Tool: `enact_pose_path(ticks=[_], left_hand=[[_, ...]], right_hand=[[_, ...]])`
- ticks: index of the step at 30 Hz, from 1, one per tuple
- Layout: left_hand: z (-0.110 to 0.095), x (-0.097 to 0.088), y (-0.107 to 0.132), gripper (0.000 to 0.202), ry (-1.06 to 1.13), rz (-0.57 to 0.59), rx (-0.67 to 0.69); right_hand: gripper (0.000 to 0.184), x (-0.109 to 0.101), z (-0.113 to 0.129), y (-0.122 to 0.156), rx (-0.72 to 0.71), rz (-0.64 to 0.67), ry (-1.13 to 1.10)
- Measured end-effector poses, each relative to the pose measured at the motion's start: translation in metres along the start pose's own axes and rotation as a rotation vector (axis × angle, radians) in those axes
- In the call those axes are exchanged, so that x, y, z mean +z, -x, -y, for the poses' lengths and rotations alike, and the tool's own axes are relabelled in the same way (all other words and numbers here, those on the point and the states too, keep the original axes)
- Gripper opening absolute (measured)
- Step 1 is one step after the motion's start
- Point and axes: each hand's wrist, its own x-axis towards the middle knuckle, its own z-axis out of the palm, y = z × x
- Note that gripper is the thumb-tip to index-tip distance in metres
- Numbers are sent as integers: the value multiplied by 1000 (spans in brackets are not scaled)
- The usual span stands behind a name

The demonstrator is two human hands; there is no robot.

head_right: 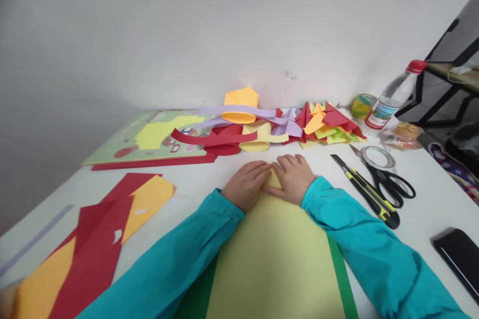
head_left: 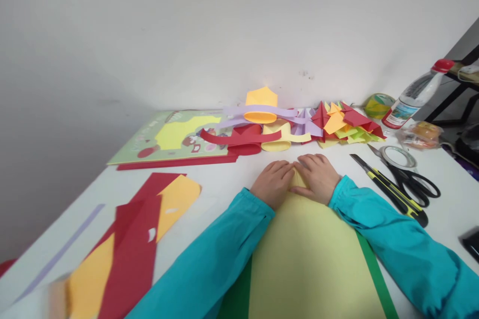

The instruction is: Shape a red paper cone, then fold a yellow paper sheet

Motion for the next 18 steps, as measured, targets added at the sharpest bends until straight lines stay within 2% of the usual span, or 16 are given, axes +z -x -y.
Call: enact_pose_path(ticks=[10,18], left_hand=[[-1,-6,0,24,-94,45,31],[2,-12,16,22,-115,-59,86]], right_hand=[[63,-7,2,-1,10,41,61],[65,-7,3,0,13,54,70]])
